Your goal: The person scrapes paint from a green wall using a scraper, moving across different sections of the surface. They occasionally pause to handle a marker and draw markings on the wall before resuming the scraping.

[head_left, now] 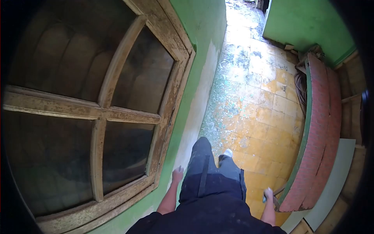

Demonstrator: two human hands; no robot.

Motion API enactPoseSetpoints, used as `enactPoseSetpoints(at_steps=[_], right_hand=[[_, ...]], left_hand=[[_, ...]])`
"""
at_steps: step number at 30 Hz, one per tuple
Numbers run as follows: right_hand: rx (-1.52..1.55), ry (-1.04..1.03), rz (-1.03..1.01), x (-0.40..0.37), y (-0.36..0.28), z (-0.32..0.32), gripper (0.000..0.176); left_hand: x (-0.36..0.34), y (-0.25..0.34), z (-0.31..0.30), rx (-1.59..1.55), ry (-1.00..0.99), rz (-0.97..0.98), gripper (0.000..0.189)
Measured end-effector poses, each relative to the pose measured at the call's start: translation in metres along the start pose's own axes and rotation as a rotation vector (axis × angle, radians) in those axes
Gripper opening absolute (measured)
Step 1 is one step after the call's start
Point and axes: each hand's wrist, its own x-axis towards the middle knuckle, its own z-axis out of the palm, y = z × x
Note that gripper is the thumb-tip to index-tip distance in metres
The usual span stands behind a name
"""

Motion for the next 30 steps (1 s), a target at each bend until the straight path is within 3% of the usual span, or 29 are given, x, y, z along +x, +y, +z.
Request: enactPoseSetpoints(at_steps=[1, 2, 3, 5, 6, 8, 10, 12, 14, 16, 18, 20, 23, 27, 30], right_hand=[[-0.025, -0.104, -0.061, -0.044, -0.101, 0.003, 0.076], [-0.137, -0.147, -0.227, -0.063, -0.171, 0.013, 0.076], [-0.221, -0.096, -0.531, -0.04, -0.203, 0.034, 0.078], [-0.219, -0.131, -0.733, -0.095, -0.334, 0.042, 0.084], [-0.072, -0.271, -0.635, -0.108, -0.383, 0.049, 0.083], [-0.104, -0.364, -0.608, -0.125, -0.471, 0.063, 0.083], [0.059, -0.371, -0.711, -0.069, -0.507, 0.113, 0.08], [0.18, -0.421, -0.494, -0.052, -0.558, 0.149, 0.081], [0.322, -0.407, -0.515, -0.028, -0.598, 0.201, 0.082], [0.446, -0.549, -0.419, -0.046, -0.663, 0.256, 0.083], [0.295, -0.643, -0.63, -0.057, -0.703, 0.285, 0.081], [0.142, -0.642, -0.705, -0.082, -0.731, 0.306, 0.079], [0.118, -0.532, -0.954, -0.093, -0.722, 0.348, 0.079], [0.239, -0.493, -1.1, -0.098, -0.694, 0.368, 0.078], [0.08, -0.545, -0.92, -0.081, -0.733, 0.351, 0.075]], left_hand=[[0.013, 0.015, -0.005, -0.024, 0.014, 0.018, 0.046], [0.023, 0.034, -0.012, -0.048, 0.023, 0.03, 0.047], [0.034, 0.053, -0.022, -0.051, 0.006, 0.025, 0.046], [0.061, 0.096, -0.039, -0.098, 0.018, 0.073, 0.044], [0.069, 0.119, -0.048, -0.139, 0.044, 0.12, 0.042], [0.099, 0.158, -0.066, -0.131, -0.055, 0.206, 0.039], [0.114, 0.21, -0.079, -0.121, -0.057, 0.313, 0.038], [0.109, 0.246, -0.093, -0.12, -0.124, 0.324, 0.034], [0.125, 0.288, -0.105, -0.15, -0.11, 0.376, 0.03], [0.145, 0.307, -0.102, -0.181, -0.07, 0.384, 0.027], [0.157, 0.313, -0.1, -0.182, -0.057, 0.358, 0.023], [0.162, 0.313, -0.096, -0.152, -0.05, 0.358, 0.019], [0.164, 0.302, -0.084, -0.087, 0.082, 0.363, 0.009], [0.169, 0.284, -0.078, 0.017, 0.146, 0.525, 0.011], [0.172, 0.279, -0.076, 0.01, 0.158, 0.553, 0.014]])
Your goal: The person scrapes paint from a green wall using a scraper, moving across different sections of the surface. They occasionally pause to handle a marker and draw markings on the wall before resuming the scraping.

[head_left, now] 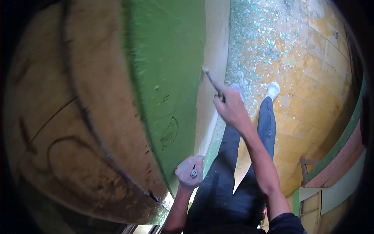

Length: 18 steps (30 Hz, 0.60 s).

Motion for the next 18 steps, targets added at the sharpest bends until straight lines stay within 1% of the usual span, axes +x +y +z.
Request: enactPoseSetpoints(at_steps=[2, 5, 7, 8, 11, 12, 15, 18], right_hand=[[0.062, -0.029, -0.046, -0.006, 0.008, 0.002, 0.076], [0.091, -0.058, -0.111, -0.03, 0.016, 0.012, 0.077], [0.047, -0.246, 0.074, -0.026, 0.003, -0.006, 0.079], [0.021, -0.159, -0.115, -0.019, 0.021, -0.005, 0.078], [0.036, -0.111, -0.085, -0.029, 0.022, 0.008, 0.079], [0.084, -0.106, -0.026, -0.034, 0.017, 0.016, 0.079], [0.238, 0.115, -0.106, -0.027, 0.02, 0.039, 0.079], [0.093, -0.01, 0.039, 0.015, 0.001, 0.0, 0.079]], left_hand=[[0.002, 0.0, 0.002, -0.025, 0.005, -0.002, 0.015], [0.002, 0.001, -0.005, 0.005, -0.075, -0.041, 0.019], [0.0, 0.0, -0.009, -0.001, -0.091, -0.046, 0.022], [0.0, -0.001, -0.007, -0.009, -0.094, -0.05, 0.023], [0.004, 0.003, 0.0, -0.004, -0.068, -0.069, 0.026], [0.005, 0.003, -0.001, -0.008, -0.065, -0.067, 0.026], [0.002, 0.002, -0.009, 0.022, -0.128, -0.064, 0.025], [0.002, -0.003, -0.003, 0.025, -0.102, -0.012, 0.025]])
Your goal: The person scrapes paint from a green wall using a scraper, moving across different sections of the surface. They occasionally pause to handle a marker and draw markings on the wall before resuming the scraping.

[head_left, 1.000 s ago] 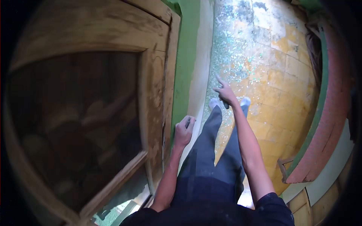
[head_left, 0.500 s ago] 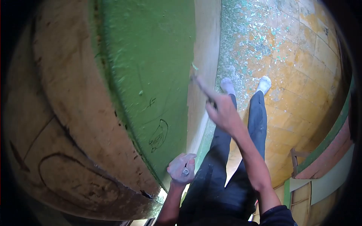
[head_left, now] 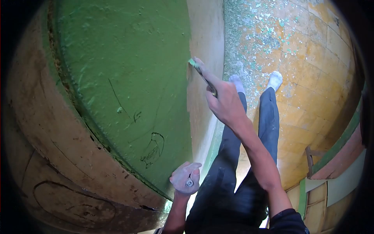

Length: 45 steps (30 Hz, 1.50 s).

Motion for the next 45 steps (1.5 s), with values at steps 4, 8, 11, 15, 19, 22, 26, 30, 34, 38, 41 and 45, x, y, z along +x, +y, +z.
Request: enactPoseSetpoints(at_steps=[4, 8, 11, 15, 19, 22, 26, 30, 34, 38, 41, 45], right_hand=[[0.065, 0.153, -0.263, -0.029, 0.02, 0.029, 0.076], [0.037, 0.168, -0.157, 0.021, -0.001, -0.001, 0.076], [-0.031, 0.11, -0.183, -0.007, 0.003, 0.01, 0.076], [-0.099, 0.141, -0.245, 0.014, 0.009, -0.001, 0.078], [-0.05, 0.087, -0.178, 0.01, 0.011, 0.002, 0.078], [-0.001, 0.177, -0.329, 0.0, 0.014, 0.011, 0.076], [-0.007, 0.215, -0.403, 0.001, 0.02, 0.012, 0.076], [-0.08, 0.186, -0.387, 0.013, 0.01, -0.002, 0.077], [-0.115, 0.069, -0.186, 0.042, -0.001, -0.03, 0.078], [-0.126, 0.066, -0.29, 0.017, 0.01, -0.012, 0.08], [-0.109, 0.107, -0.295, 0.035, 0.0, -0.027, 0.079], [-0.149, 0.102, -0.283, 0.042, -0.004, -0.025, 0.081]], left_hand=[[0.002, 0.0, 0.0, -0.02, 0.006, 0.02, 0.024], [0.002, -0.002, -0.001, -0.009, -0.029, 0.036, 0.024], [0.004, -0.002, -0.003, -0.026, -0.024, 0.04, 0.024], [0.005, -0.003, -0.003, -0.049, -0.044, 0.044, 0.023], [0.008, 0.0, 0.0, -0.065, -0.022, 0.03, 0.022], [0.009, 0.002, -0.004, -0.066, -0.048, 0.025, 0.022], [0.007, 0.0, 0.0, -0.046, -0.033, 0.024, 0.022], [0.008, 0.003, -0.005, -0.068, -0.078, -0.02, 0.022], [0.01, 0.0, 0.002, -0.056, -0.043, 0.044, 0.02], [0.009, 0.002, -0.002, -0.057, -0.057, 0.007, 0.019], [0.014, 0.002, -0.001, -0.068, -0.056, 0.021, 0.019], [0.011, 0.0, -0.001, -0.05, -0.041, 0.017, 0.02]])
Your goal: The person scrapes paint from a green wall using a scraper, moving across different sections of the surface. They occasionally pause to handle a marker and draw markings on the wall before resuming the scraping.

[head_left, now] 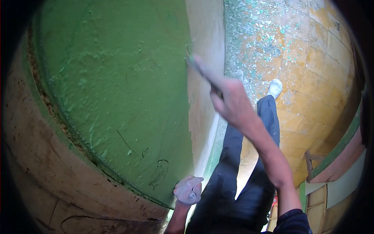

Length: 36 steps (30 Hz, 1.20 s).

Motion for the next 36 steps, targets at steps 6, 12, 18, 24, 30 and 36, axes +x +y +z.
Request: enactPoseSetpoints(at_steps=[6, 12, 18, 24, 30, 36], right_hand=[[-0.003, 0.062, -0.037, 0.024, 0.007, -0.006, 0.081], [0.104, 0.071, -0.161, -0.011, 0.004, 0.006, 0.081], [0.155, 0.133, -0.03, 0.027, 0.003, -0.002, 0.078], [0.089, 0.037, -0.025, 0.033, 0.001, -0.013, 0.084], [0.075, 0.135, -0.193, -0.002, 0.004, 0.011, 0.08], [0.054, 0.132, -0.004, 0.049, -0.006, -0.011, 0.081]], left_hand=[[-0.002, 0.001, -0.001, -0.003, -0.005, -0.028, 0.022], [-0.003, 0.003, -0.007, 0.001, -0.078, -0.059, 0.006], [-0.002, 0.005, -0.006, 0.055, -0.088, -0.057, 0.005], [-0.002, 0.003, -0.005, -0.006, -0.038, -0.068, 0.021], [-0.003, 0.004, -0.005, 0.003, -0.038, -0.074, 0.021], [-0.001, 0.01, -0.007, 0.051, -0.077, -0.085, 0.003]])
